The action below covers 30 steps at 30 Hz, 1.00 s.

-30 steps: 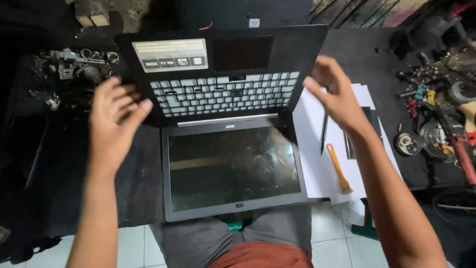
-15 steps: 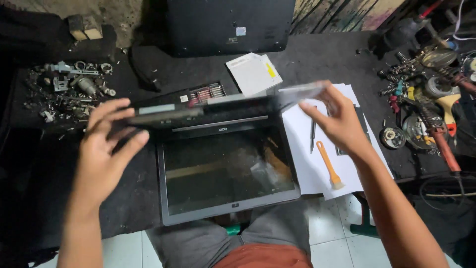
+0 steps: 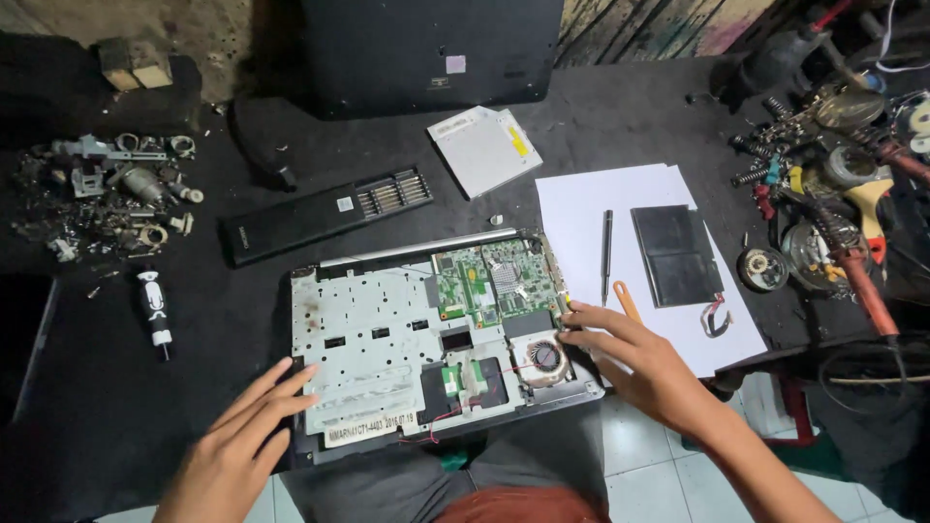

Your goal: The person assembles a laptop by attaching a metal bar to the internal chassis and connecting the screen assembly. They then place the battery into the laptop and close the lid.

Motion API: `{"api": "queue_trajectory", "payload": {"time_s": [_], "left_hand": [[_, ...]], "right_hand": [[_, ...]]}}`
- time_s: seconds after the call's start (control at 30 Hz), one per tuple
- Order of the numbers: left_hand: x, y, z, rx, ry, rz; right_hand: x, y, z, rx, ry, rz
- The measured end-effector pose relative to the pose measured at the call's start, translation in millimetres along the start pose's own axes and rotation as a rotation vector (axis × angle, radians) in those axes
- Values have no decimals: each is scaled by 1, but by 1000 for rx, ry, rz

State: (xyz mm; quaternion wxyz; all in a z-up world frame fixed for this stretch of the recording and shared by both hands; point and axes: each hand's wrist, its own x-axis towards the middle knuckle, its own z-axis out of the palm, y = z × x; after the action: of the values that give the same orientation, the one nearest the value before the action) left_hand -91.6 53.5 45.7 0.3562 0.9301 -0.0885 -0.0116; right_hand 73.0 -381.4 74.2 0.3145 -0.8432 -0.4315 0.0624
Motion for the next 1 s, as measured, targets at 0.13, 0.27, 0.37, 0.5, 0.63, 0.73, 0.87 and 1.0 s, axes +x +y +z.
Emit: {"api": "queue_trajectory", "payload": {"time_s": [0.13,0.27,0.37,0.5,0.63,0.73,0.87,1.0], "left_hand": [[-7,-23,13,5,-74,-5],[-10,-34,21,21,-206,-75],[15,-2,2,60,-79,-63],[86,55,-13,46,155,45],[182,43,14,-26,260,159],[223,28,30,7,167,49],[231,45,24,-76,-99,-188],[238,37,29,-140,-138,-293]], "right_hand": [[-13,15,14,-81,-56,43],[-10,16,14,-89,-167,45],[3,27,10,-36,-92,41],[64,32,1,3,67,129],[139,38,11,-2,106,263],[162,60,18,-105,39,278],[170,71,20,-48,-119,374],[174,71,21,-21,-163,389]]}}
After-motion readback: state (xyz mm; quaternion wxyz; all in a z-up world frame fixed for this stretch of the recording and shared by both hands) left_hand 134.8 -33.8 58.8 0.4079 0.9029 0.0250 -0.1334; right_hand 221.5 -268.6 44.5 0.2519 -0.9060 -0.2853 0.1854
